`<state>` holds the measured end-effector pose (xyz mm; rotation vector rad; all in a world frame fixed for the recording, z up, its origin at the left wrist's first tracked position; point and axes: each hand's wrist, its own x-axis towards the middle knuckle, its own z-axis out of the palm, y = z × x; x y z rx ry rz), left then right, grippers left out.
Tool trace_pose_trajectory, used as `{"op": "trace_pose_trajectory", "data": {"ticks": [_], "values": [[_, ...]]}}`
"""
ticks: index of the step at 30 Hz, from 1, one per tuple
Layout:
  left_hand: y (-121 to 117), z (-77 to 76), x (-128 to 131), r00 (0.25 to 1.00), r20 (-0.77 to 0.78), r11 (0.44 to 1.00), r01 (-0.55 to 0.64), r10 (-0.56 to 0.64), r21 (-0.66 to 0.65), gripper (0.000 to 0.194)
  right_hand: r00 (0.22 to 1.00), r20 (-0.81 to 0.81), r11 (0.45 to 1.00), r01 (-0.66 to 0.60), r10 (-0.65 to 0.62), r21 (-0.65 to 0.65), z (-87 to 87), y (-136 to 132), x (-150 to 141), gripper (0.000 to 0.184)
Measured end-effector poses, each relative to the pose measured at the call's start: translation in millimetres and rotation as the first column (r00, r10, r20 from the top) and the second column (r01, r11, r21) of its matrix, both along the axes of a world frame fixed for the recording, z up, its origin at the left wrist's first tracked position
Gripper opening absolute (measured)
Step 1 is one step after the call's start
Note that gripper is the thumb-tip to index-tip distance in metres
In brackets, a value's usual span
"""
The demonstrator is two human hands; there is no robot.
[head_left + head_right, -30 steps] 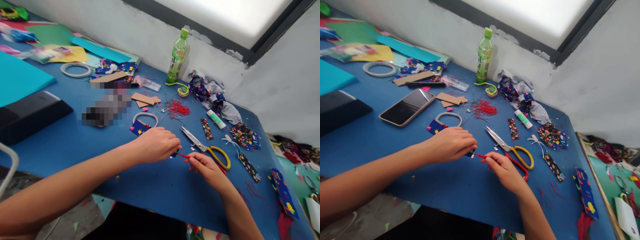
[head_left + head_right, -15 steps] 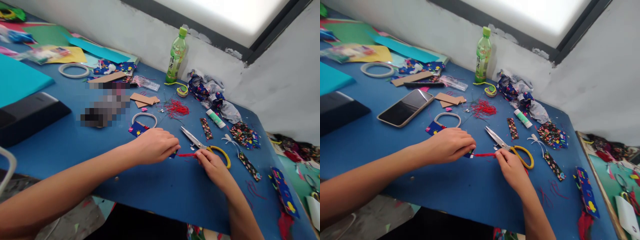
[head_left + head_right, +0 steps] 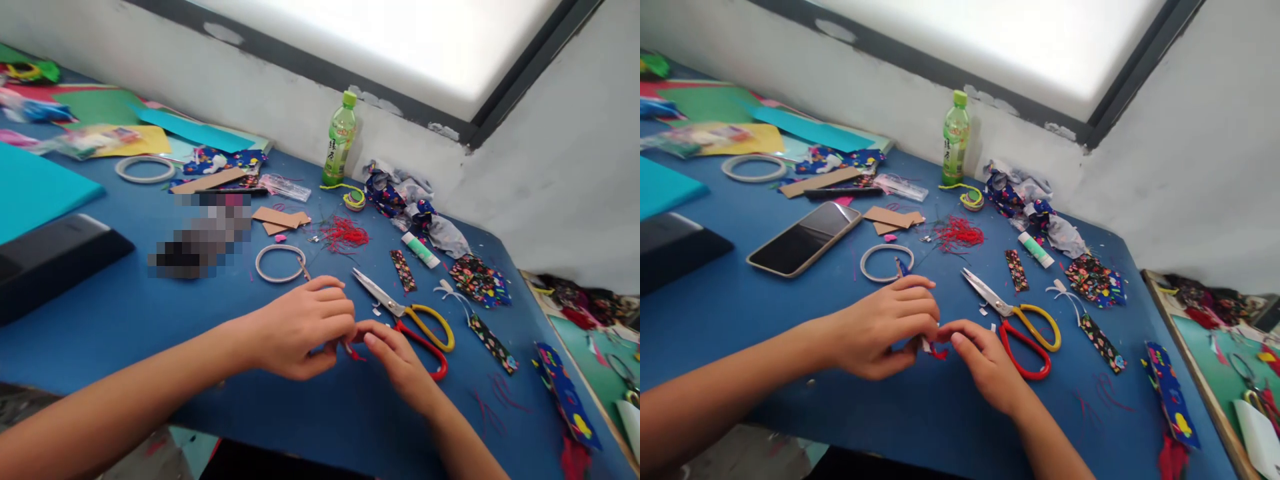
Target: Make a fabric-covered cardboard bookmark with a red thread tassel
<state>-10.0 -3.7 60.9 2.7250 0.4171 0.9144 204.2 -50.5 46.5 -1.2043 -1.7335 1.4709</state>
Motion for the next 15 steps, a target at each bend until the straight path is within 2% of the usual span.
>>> {"op": "trace_pose_trajectory", "data": {"ticks": [4,8,11,15], "values": [[2,-5.1,2,0.995,0.101,0.981,-0.044,0.025,0.187,0.014,0.986,-0.162,0.992,0.029,-0.048,-0.12,-0.7,2,0,0.03],[5,-8.7,0,0.973,0.228,0.946,-0.098,0.027,0.309,0.012,0.916,-0.34,0.951,0.117,-0.214,-0.285,-1.0,-2,-4,0.025],[6,-11.2,-1,0.965,0.263,0.929,-0.116,0.021,0.351,0.012,0.862,-0.397,0.912,0.157,-0.313,-0.379,-1.2,-5,-9,0.026],[6,-13.9,1,0.964,0.263,0.927,-0.135,0.041,0.351,0.012,0.827,-0.407,0.893,0.226,-0.387,-0.39,-1.7,-6,-10,0.023]]}}
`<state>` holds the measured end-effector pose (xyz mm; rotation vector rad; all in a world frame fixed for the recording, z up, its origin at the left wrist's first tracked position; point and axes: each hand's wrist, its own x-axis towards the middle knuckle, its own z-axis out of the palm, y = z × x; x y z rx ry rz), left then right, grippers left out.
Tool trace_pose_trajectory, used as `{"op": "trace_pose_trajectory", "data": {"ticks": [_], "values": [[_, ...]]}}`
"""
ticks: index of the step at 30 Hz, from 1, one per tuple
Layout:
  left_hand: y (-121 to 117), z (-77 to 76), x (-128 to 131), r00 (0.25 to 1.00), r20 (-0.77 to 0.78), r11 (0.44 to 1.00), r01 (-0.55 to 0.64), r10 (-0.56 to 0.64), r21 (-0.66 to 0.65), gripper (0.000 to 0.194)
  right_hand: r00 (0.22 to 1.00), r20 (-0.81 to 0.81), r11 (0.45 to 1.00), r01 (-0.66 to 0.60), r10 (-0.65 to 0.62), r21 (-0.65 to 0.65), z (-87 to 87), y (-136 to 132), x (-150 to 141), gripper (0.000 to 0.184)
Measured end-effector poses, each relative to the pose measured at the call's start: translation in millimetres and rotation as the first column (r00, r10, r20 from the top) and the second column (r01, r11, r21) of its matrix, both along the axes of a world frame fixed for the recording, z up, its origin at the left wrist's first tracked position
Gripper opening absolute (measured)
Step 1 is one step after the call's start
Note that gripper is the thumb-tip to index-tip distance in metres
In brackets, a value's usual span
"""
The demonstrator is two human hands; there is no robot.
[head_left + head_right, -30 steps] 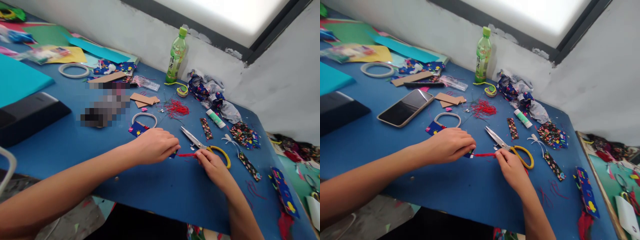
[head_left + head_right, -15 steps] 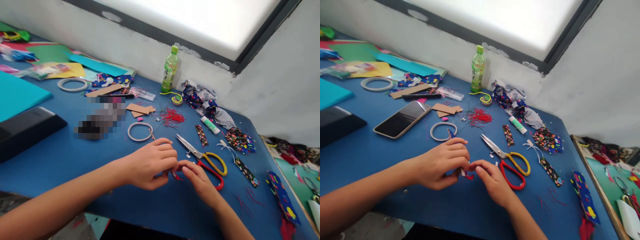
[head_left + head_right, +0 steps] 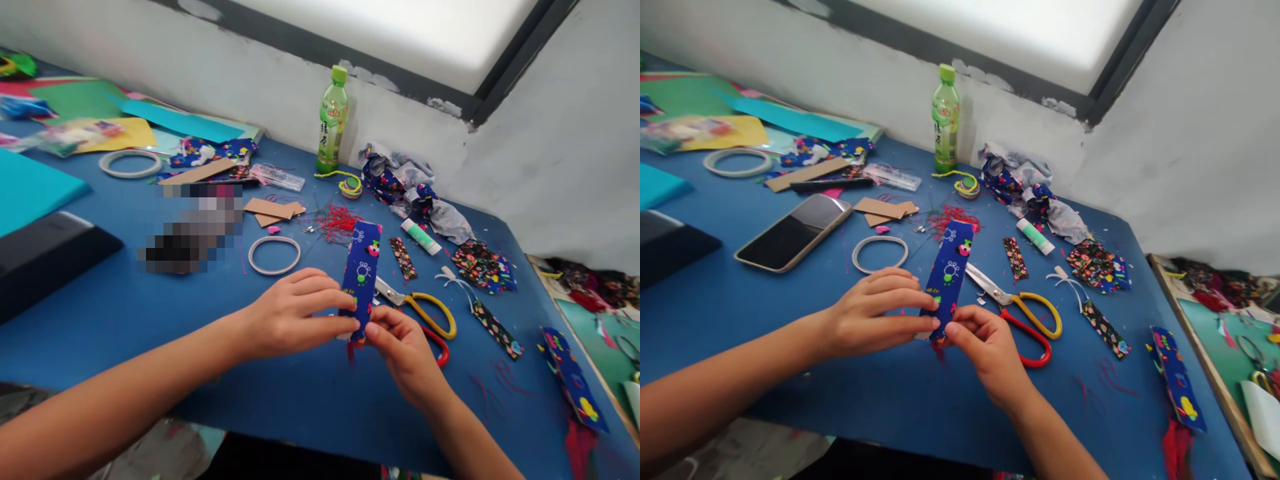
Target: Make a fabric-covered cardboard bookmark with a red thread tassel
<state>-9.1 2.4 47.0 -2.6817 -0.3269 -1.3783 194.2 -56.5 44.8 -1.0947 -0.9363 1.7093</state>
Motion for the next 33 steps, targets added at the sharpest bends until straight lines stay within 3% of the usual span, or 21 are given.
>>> {"op": "trace_pose_trajectory", "data": {"ticks": [8,19,25,33], "values": [[-5,-3.6,5,0.997,0.078,1.0,-0.028,0.028,-0.005,0.008,0.999,-0.002,0.997,0.051,-0.051,0.052,3.0,0,5,0.019],[-4,0.6,0,0.997,-0.03,0.998,0.067,-0.067,0.001,0.007,1.0,-0.017,0.995,-0.008,0.006,-0.095,6.6,1,0,0.022],[-3,-3.7,1,0.991,-0.055,0.99,0.118,-0.122,-0.077,0.012,1.0,0.014,0.995,0.0,0.002,-0.102,3.4,2,-1,0.023],[4,-9.6,3,0.992,-0.065,0.987,0.098,-0.107,-0.131,0.007,1.0,-0.014,0.978,0.001,-0.004,-0.207,2.7,9,-1,0.025]]}}
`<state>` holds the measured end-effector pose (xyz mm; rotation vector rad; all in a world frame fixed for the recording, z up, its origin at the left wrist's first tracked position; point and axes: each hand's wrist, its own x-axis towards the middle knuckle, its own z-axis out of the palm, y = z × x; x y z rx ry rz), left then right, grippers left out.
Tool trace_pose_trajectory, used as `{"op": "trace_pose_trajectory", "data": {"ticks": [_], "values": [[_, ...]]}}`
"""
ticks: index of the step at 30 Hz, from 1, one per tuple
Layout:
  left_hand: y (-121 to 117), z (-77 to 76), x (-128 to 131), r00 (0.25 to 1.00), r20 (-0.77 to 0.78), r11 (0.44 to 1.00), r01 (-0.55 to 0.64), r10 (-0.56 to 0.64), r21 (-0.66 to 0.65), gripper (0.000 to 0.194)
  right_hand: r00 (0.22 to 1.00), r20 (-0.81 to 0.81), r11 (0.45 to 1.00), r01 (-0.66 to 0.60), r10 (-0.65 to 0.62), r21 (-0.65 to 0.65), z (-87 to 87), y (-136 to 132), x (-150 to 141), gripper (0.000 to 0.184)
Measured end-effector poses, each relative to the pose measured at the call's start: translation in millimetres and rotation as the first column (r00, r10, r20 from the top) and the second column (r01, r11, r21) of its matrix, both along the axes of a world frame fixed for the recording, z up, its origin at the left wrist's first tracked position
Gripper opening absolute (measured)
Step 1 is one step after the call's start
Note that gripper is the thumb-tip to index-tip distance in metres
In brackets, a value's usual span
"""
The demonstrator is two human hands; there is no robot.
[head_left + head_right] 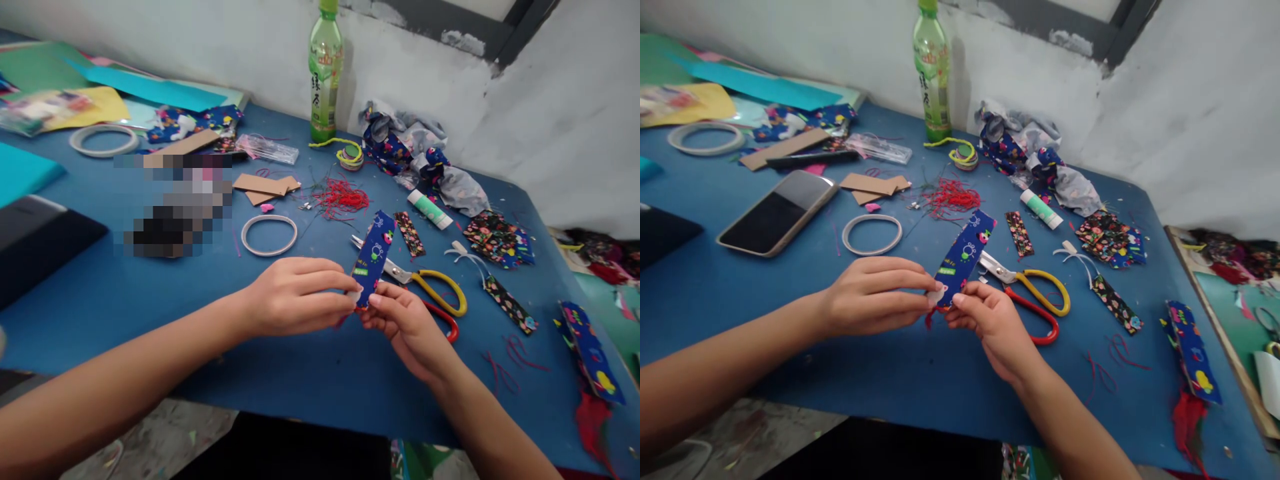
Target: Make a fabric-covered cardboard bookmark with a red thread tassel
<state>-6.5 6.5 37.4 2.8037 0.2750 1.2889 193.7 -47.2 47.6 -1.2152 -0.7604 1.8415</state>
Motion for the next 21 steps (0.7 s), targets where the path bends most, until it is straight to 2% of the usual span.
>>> {"op": "trace_pose_trajectory", "data": {"ticks": [3,6,8,10,11,12,14,16,17,19,21], "values": [[-2,-1.8,1,1.0,0.003,0.999,-0.006,0.006,-0.043,0.007,1.0,0.004,1.0,-0.005,0.005,0.007,0.0,1,1,0.025],[-6,-3.1,4,0.999,0.041,0.987,0.021,-0.015,-0.162,0.007,0.998,0.058,0.999,-0.024,0.021,0.049,-3.4,0,2,0.032],[-9,-2.9,6,0.996,0.076,0.965,0.059,-0.041,-0.254,0.007,0.987,0.153,0.992,-0.065,0.048,0.108,-7.0,-1,3,0.038],[-11,-2.0,9,0.993,0.11,0.945,0.07,-0.037,-0.319,0.007,0.935,0.354,0.963,-0.1,0.006,0.248,-9.9,-3,4,0.04],[-12,-1.5,10,0.992,0.126,0.937,0.063,-0.021,-0.343,0.007,0.88,0.471,0.926,-0.122,-0.065,0.357,-10.6,-5,4,0.039],[-12,-1.0,10,0.99,0.14,0.93,0.051,0.0,-0.364,0.006,0.813,0.56,0.865,-0.157,-0.161,0.477,-10.6,-6,5,0.037],[-12,-0.5,11,0.987,0.157,0.918,0.029,0.036,-0.395,0.005,0.706,0.627,0.692,-0.271,-0.33,0.669,-8.8,-9,5,0.029],[-13,-0.7,11,0.985,0.168,0.914,0.028,0.044,-0.405,0.006,0.669,0.624,0.518,-0.394,-0.405,0.759,-5.7,-11,5,0.022],[-13,-1.0,11,0.984,0.172,0.913,0.033,0.041,-0.407,0.006,0.657,0.626,0.46,-0.44,-0.422,0.771,-4.2,-11,5,0.02],[-14,-1.8,11,0.984,0.176,0.912,0.038,0.038,-0.408,0.007,0.623,0.638,0.405,-0.494,-0.453,0.77,-2.1,-11,5,0.016],[-16,-2.3,12,0.983,0.178,0.912,0.033,0.045,-0.408,0.007,0.608,0.642,0.391,-0.51,-0.466,0.766,-1.4,-10,4,0.014]]}}
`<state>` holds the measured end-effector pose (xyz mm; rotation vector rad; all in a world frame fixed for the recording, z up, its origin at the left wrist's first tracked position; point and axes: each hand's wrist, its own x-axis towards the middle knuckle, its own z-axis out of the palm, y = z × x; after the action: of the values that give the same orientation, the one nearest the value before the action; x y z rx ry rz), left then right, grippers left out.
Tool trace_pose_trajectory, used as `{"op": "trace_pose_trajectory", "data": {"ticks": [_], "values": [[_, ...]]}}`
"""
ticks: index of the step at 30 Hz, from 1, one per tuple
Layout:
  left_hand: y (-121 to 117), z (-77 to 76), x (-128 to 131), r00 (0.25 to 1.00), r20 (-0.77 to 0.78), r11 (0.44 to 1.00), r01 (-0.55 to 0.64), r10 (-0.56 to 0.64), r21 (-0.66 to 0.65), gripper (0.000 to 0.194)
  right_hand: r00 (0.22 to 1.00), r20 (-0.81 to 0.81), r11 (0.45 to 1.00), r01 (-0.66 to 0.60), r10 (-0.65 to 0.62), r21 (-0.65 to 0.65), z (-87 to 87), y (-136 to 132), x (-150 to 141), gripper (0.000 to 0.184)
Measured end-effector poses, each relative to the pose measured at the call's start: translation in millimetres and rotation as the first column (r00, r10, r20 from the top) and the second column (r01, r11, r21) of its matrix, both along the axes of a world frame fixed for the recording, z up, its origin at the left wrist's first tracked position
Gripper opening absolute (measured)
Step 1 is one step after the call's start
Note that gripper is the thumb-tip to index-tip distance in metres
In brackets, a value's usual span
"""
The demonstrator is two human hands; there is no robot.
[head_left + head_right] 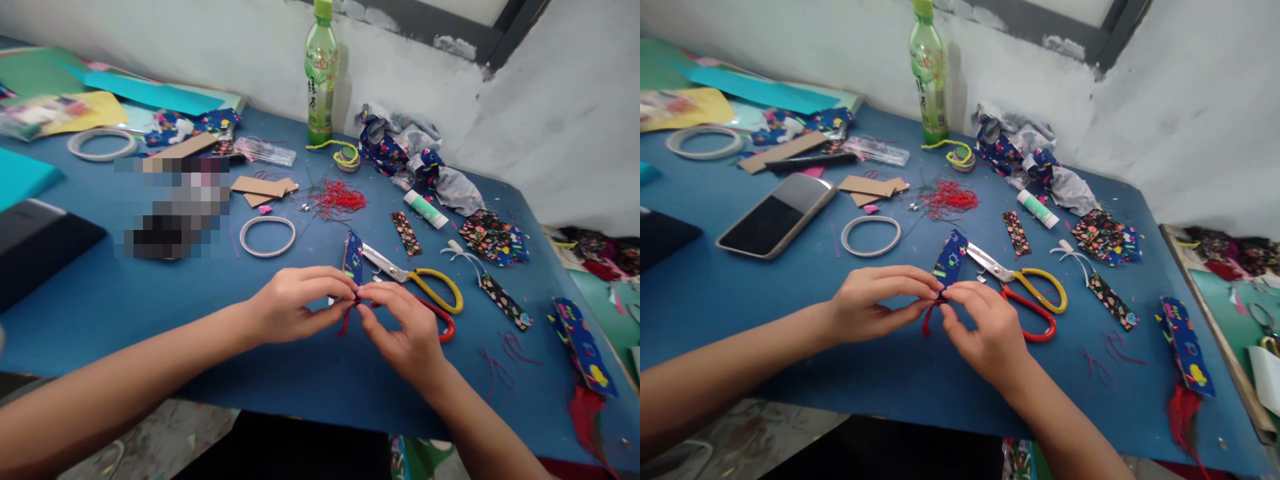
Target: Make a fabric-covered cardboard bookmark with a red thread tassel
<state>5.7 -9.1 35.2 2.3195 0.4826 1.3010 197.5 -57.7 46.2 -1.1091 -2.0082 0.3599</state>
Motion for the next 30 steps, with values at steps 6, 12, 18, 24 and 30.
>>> {"op": "trace_pose_trajectory", "data": {"ticks": [6,12,18,24,30], "values": [[-2,1.5,1,0.999,-0.013,0.999,-0.037,0.037,0.027,0.009,1.0,0.024,0.999,-0.003,0.002,0.043,-0.6,-1,-2,0.015],[-5,1.5,0,0.997,-0.043,0.996,-0.064,0.067,0.065,0.008,0.999,0.038,0.996,-0.009,0.005,0.093,-1.0,-4,-3,0.018],[-8,-0.6,1,0.987,-0.035,0.978,-0.148,0.155,0.15,0.006,0.996,0.083,0.983,0.028,-0.044,0.181,0.9,-9,-5,0.022],[-12,-1.4,-2,0.979,-0.071,0.958,-0.171,0.192,0.232,0.003,0.992,0.112,0.975,0.039,-0.065,0.219,3.1,-13,-6,0.026],[-9,-0.5,-1,0.988,-0.023,0.973,-0.144,0.151,0.178,0.006,0.997,0.075,0.985,0.015,-0.028,0.171,2.7,-11,-4,0.023]]}}
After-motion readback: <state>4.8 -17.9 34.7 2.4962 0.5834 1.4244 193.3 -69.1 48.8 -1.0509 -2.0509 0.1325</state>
